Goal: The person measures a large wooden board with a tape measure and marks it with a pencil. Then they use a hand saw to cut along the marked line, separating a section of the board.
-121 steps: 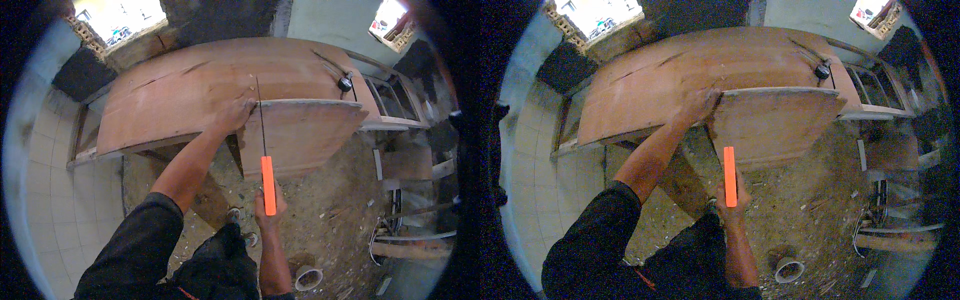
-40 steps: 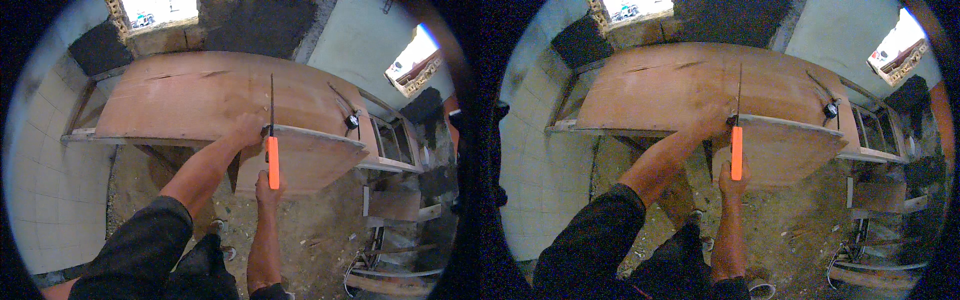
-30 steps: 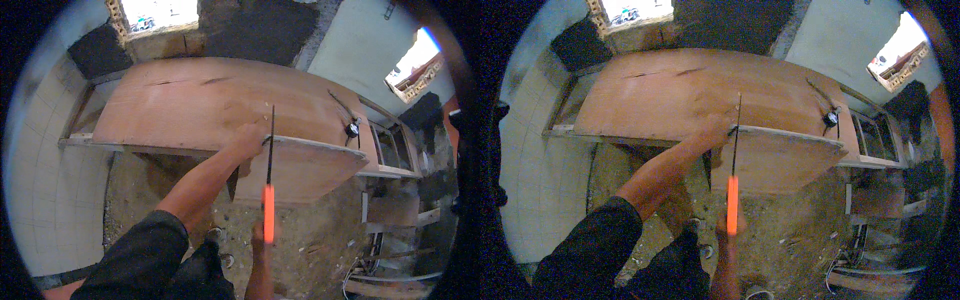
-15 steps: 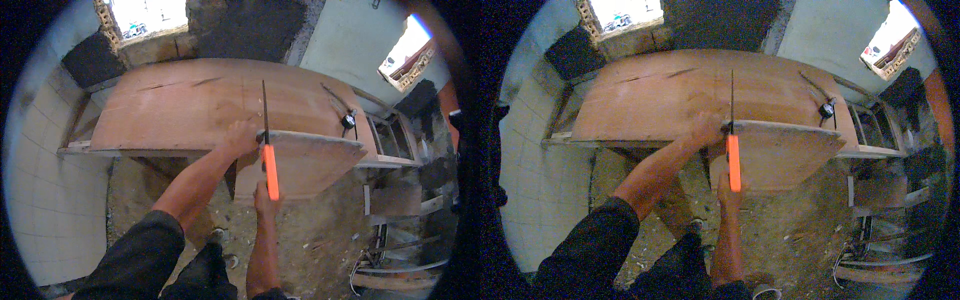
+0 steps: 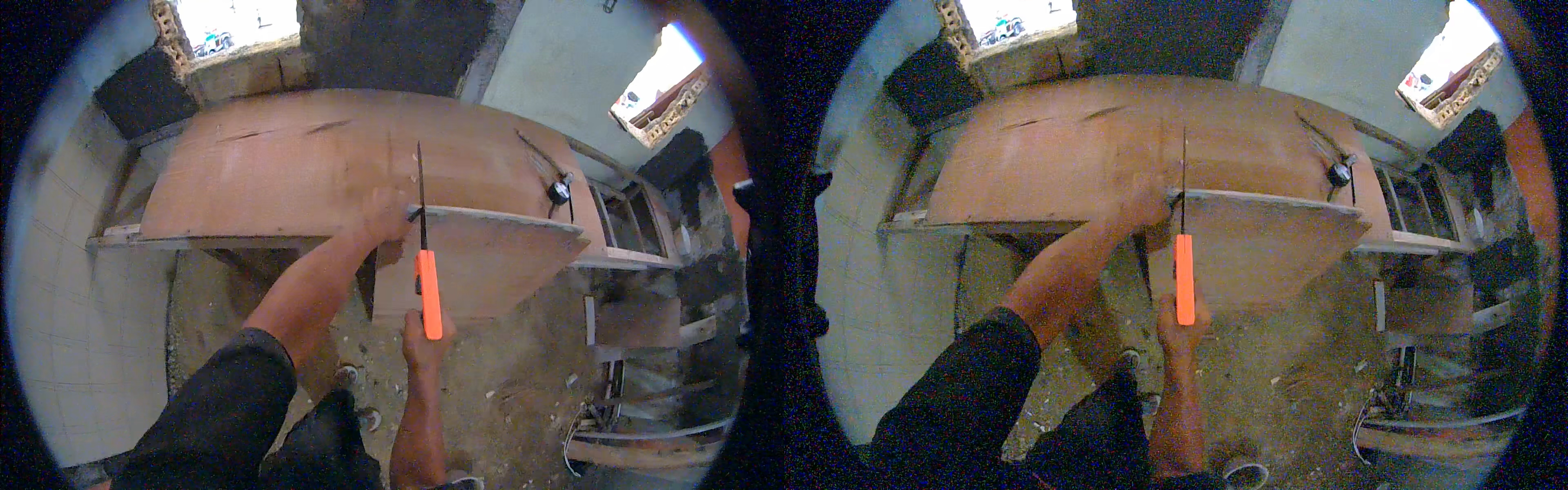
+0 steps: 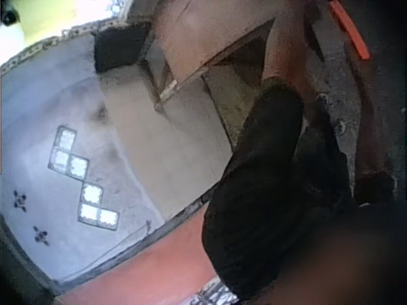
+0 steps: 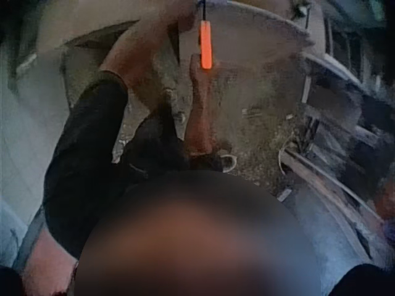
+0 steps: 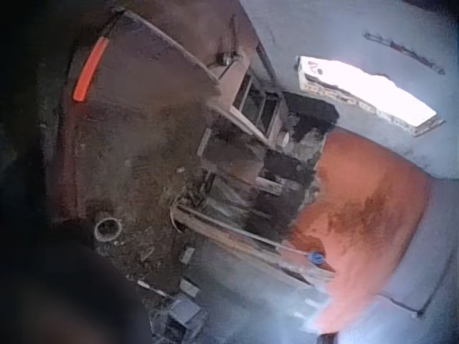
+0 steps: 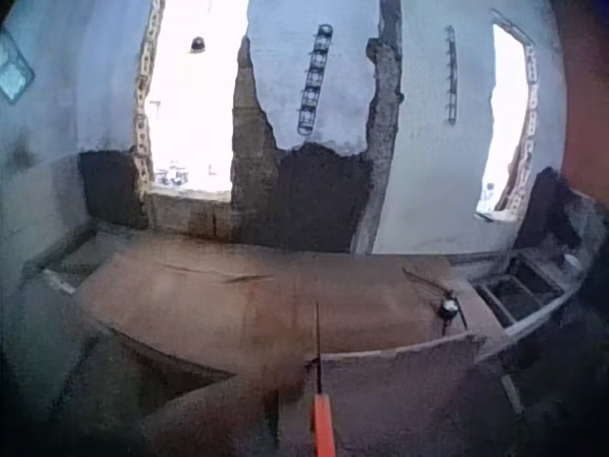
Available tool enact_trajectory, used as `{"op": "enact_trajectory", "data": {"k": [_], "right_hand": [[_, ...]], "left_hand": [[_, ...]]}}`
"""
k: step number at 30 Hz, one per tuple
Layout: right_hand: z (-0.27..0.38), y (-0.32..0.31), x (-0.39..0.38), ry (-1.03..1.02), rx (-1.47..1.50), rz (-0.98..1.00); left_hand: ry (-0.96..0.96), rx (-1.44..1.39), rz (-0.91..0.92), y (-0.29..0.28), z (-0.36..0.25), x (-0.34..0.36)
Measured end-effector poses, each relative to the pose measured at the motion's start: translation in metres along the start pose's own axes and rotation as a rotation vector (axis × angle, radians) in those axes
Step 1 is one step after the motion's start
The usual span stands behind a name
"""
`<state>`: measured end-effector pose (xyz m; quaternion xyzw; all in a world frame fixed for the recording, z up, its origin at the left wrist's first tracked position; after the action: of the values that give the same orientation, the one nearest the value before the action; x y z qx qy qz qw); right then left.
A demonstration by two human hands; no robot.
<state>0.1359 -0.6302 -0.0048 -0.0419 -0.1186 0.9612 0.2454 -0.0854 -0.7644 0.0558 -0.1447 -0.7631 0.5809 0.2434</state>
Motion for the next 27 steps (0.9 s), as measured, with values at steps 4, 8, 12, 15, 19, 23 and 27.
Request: {"op": "enact_trajectory", "data": {"k": [4,8,12,15,19,23,27], "right_hand": [[0.005,-0.045,-0.065,-0.066,-0.171,-0.064],[0.031,-0.042,-0.062,-0.053,-0.207,-0.036],[0.038,0.02,0.031,0.218,-0.08,0.097],[0.039,0.015,0.028,0.165,-0.345,0.081],[0.028,-0.049,-0.071,0.12,-0.183,0.025],[0.038,-0.022,-0.028,0.04,-0.267,-0.027],[0.022,0.005,0.02,0.266,-0.126,0.039]], "left_hand": [[0.015,-0.046,0.11,0.006,0.007,0.003],[-0.005,-0.082,-0.008,0.006,0.01,-0.001],[0.025,-0.063,-0.029,0.0,0.008,0.001],[0.006,-0.078,0.045,-0.001,0.008,0.002],[0.006,-0.082,0.021,-0.005,0.006,-0.004],[0.008,-0.161,0.035,-0.005,0.005,0.001],[-0.043,-0.116,0.102,-0.006,0.007,-0.002]]}}
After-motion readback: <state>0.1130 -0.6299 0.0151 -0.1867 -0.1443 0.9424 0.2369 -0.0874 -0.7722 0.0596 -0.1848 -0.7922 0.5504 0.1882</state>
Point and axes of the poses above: each hand's wrist, its own x-axis towards the middle knuckle, its own y-axis out of the palm, z = x × y, the point moved 7 cm from there along x, towards the middle knuckle, and after that the axes turned 13 degrees about y, right-handed, at the moved point
